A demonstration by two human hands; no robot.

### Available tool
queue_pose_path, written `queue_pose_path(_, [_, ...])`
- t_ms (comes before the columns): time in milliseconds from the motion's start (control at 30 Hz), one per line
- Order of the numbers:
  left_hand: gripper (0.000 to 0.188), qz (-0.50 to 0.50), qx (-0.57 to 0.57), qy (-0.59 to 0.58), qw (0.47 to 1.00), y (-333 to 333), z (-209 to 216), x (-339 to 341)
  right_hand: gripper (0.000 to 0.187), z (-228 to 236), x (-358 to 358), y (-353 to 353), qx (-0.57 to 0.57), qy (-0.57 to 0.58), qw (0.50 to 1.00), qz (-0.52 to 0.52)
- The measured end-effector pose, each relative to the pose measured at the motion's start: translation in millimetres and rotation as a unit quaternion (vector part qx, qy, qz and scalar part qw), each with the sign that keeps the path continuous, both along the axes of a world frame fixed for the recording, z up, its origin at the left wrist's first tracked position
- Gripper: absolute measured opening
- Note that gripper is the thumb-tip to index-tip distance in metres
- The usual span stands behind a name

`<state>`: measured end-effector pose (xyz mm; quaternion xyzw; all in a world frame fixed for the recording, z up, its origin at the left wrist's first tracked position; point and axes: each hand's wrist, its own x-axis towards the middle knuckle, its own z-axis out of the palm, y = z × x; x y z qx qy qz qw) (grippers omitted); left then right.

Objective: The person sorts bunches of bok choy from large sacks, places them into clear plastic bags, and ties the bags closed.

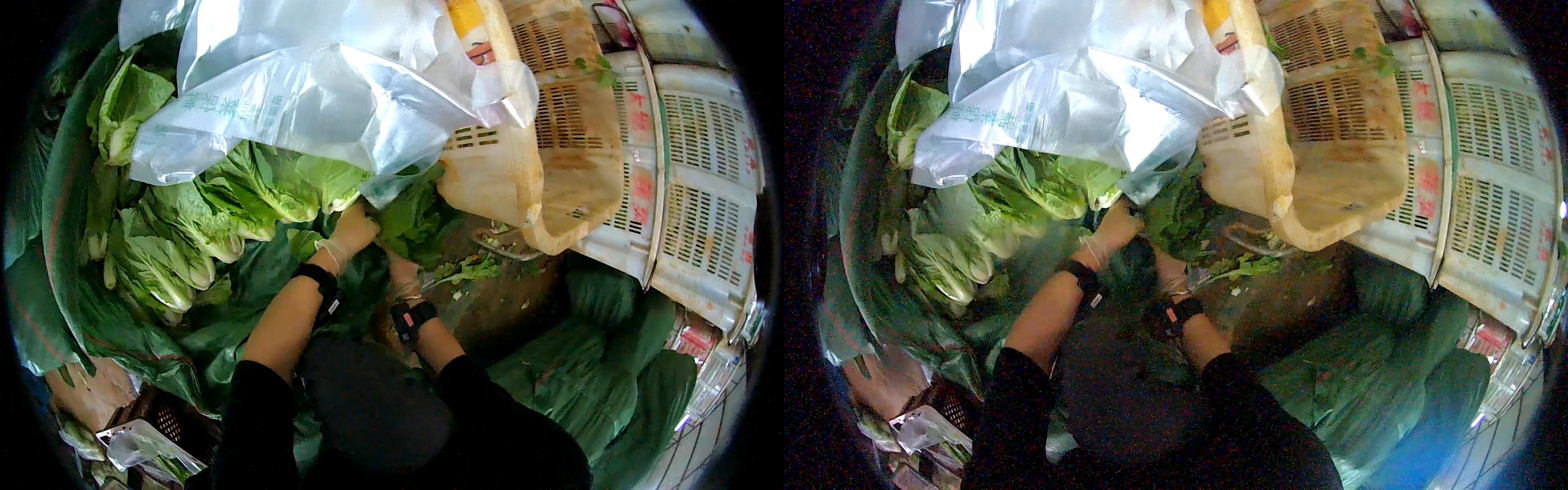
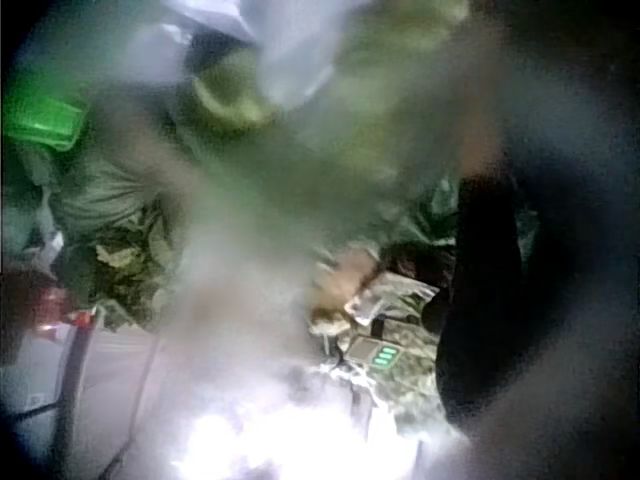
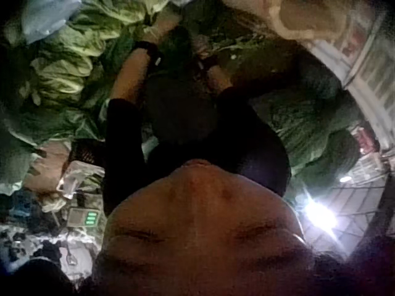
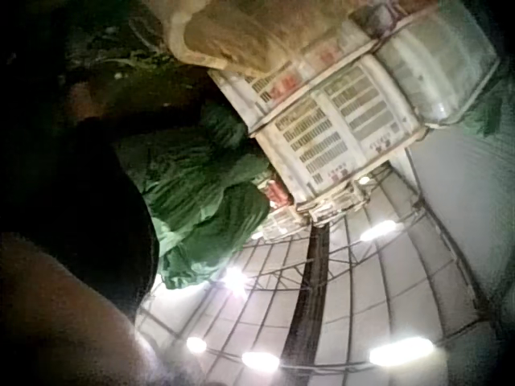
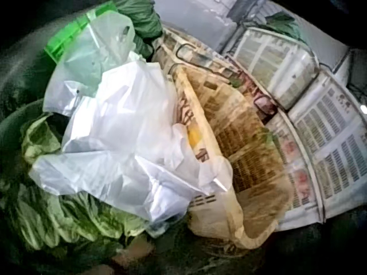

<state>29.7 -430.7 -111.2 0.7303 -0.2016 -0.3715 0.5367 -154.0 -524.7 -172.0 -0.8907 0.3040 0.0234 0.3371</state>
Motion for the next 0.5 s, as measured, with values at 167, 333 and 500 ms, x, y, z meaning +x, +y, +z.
queue_pose_path(167, [0.056, -0.052, 0.115, 0.071, 0.989, -0.2, 1.2, 6.4, 0.029, 39.7, 14.9, -19.8, 0.182, -0.043, 0.971, -0.148])
queue_pose_path(333, [0.042, -0.010, 0.132, 0.081, 0.988, -5.4, 6.9, 0.7, 0.036, 39.0, 4.8, -34.8, 0.084, 0.089, 0.992, -0.041])
queue_pose_path(500, [0.039, 0.140, 0.067, 0.074, 0.985, -3.5, -26.8, -22.7, 0.028, 28.0, 7.9, -38.6, -0.003, 0.167, 0.982, 0.092])
